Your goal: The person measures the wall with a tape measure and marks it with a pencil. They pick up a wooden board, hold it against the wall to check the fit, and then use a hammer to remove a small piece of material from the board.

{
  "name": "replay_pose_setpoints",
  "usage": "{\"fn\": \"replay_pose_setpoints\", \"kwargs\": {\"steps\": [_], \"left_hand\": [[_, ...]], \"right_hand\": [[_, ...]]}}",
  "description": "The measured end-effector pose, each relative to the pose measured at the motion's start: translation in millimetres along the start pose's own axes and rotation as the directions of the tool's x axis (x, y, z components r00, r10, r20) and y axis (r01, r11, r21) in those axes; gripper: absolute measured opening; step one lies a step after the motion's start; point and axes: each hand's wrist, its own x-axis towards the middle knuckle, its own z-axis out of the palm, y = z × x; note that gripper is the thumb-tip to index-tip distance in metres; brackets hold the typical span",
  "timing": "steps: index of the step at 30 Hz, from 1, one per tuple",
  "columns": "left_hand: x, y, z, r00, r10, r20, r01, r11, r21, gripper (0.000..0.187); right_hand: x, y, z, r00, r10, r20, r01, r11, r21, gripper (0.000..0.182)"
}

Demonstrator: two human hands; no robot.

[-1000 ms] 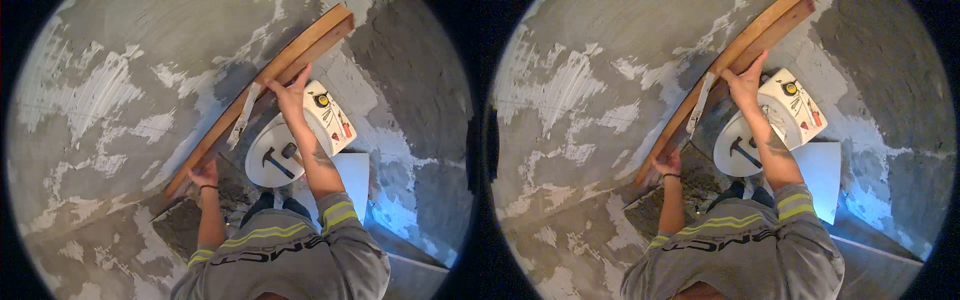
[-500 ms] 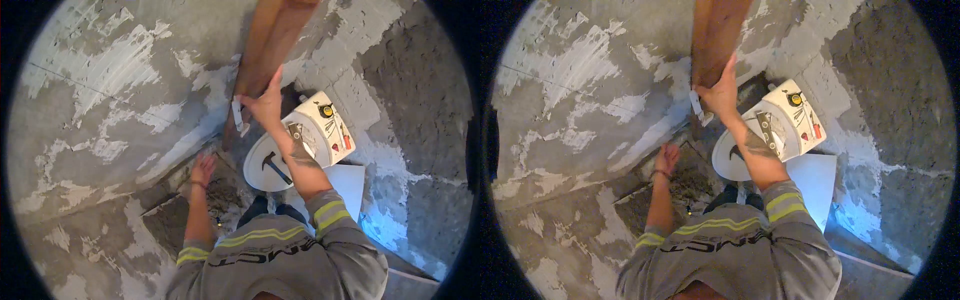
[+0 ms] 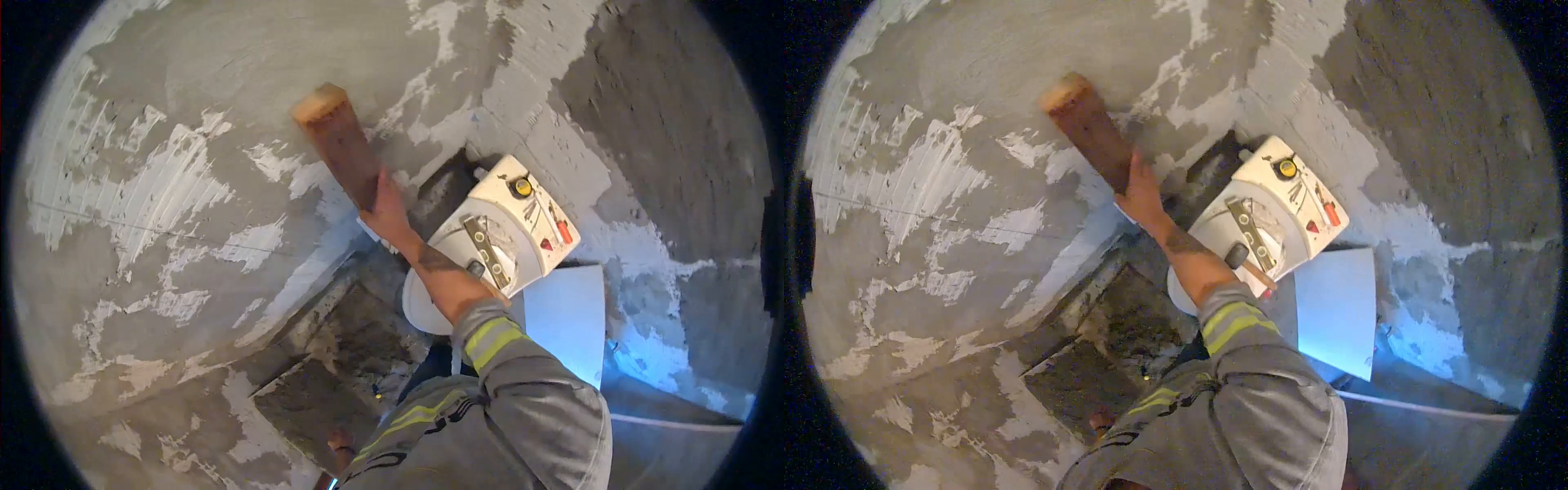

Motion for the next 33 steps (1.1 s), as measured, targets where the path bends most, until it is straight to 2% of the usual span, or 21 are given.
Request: {"fn": "replay_pose_setpoints", "kwargs": {"steps": [4, 6, 8, 10, 11, 13, 14, 16, 18, 20, 21, 22, 23, 24, 26, 27, 29, 30, 31, 32, 33], "left_hand": [[17, -8, 2, 0.993, 0.112, -0.044, -0.113, 0.994, -0.012, 0.029], [46, -11, 4, 0.981, 0.187, -0.051, -0.190, 0.980, -0.056, 0.029], [84, -11, 1, 0.961, 0.264, -0.076, -0.275, 0.938, -0.213, 0.027], [119, 7, -24, 0.863, 0.485, -0.142, -0.499, 0.862, -0.089, 0.026], [134, 21, -43, 0.755, 0.647, -0.107, -0.621, 0.757, 0.202, 0.026], [152, 61, -67, 0.838, 0.546, -0.017, -0.476, 0.745, 0.466, 0.027], [161, 84, -84, 0.935, 0.354, 0.008, -0.351, 0.924, 0.150, 0.026], [181, 100, -97, 0.972, 0.219, 0.086, -0.208, 0.970, -0.124, 0.022], [194, 99, -89, 0.956, 0.278, 0.090, -0.272, 0.960, -0.073, 0.020], [194, 114, -80, 0.874, 0.406, -0.268, -0.484, 0.780, -0.398, 0.018], [187, 126, -80, 0.823, 0.415, -0.387, -0.563, 0.682, -0.467, 0.017], [164, 157, -95, 0.854, 0.358, -0.379, -0.518, 0.658, -0.547, 0.016], [156, 158, -95, 0.869, 0.330, -0.369, -0.493, 0.644, -0.585, 0.015], [148, 162, -96, 0.883, 0.302, -0.359, -0.467, 0.628, -0.623, 0.015], [160, 114, -73, 0.905, 0.408, -0.124, -0.376, 0.627, -0.682, 0.011], [160, 114, -66, 0.904, 0.407, -0.132, -0.378, 0.614, -0.693, 0.011], [152, 113, -55, 0.961, 0.243, 0.130, -0.171, 0.896, -0.409, 0.014], [155, 122, -48, 0.964, 0.236, 0.121, -0.166, 0.894, -0.417, 0.014], [162, 140, -40, 0.893, 0.380, 0.242, -0.373, 0.925, -0.077, 0.022], [169, 159, -33, 0.785, 0.509, 0.353, -0.598, 0.772, 0.215, 0.031], [169, 208, -44, 0.785, 0.545, 0.295, -0.594, 0.797, 0.107, 0.037]], "right_hand": [[-1, -12, -10, 0.976, 0.202, 0.081, -0.204, 0.979, 0.012, 0.107], [0, -3, -13, 0.992, 0.066, 0.108, -0.075, 0.993, 0.087, 0.111], [-6, -3, -31, 0.977, 0.152, 0.152, -0.169, 0.980, 0.105, 0.114], [-10, 1, -41, 0.955, 0.219, 0.201, -0.247, 0.960, 0.128, 0.117], [-12, 7, -45, 0.949, 0.216, 0.229, -0.239, 0.968, 0.077, 0.120], [-23, 18, -52, 0.938, 0.232, 0.257, -0.246, 0.969, 0.023, 0.123], [-29, 21, -56, 0.948, 0.226, 0.223, -0.246, 0.967, 0.064, 0.109], [-48, 30, -65, 0.951, 0.241, 0.192, -0.264, 0.959, 0.105, 0.096], [-77, 42, -83, 0.940, 0.257, 0.226, -0.259, 0.966, -0.023, 0.052], [-126, 77, -95, 0.862, 0.354, 0.362, -0.325, 0.935, -0.141, 0.030], [-154, 67, -129, 0.844, 0.383, 0.375, -0.249, 0.900, -0.358, 0.024], [-226, 141, -108, 0.832, 0.266, 0.486, 0.030, 0.855, -0.518, 0.022], [-246, 114, -155, 0.546, 0.764, 0.343, -0.560, 0.638, -0.528, 0.022], [-316, 153, -181, 0.659, 0.603, 0.449, -0.353, 0.775, -0.524, 0.029], [-394, 133, -264, 0.442, 0.850, 0.287, -0.618, 0.520, -0.589, 0.034], [-439, 143, -290, 0.509, 0.830, 0.228, -0.576, 0.525, -0.627, 0.031], [-435, 175, -332, 0.306, 0.915, 0.261, -0.353, 0.364, -0.862, 0.028], [-399, 162, -354, 0.492, 0.870, -0.007, -0.660, 0.368, -0.655, 0.028], [-361, 182, -361, 0.506, 0.852, -0.132, -0.728, 0.341, -0.595, 0.020], [-330, 208, -367, 0.672, 0.716, -0.187, -0.670, 0.482, -0.564, 0.019], [-297, 234, -371, 0.800, 0.545, -0.249, -0.583, 0.610, -0.536, 0.018]]}}
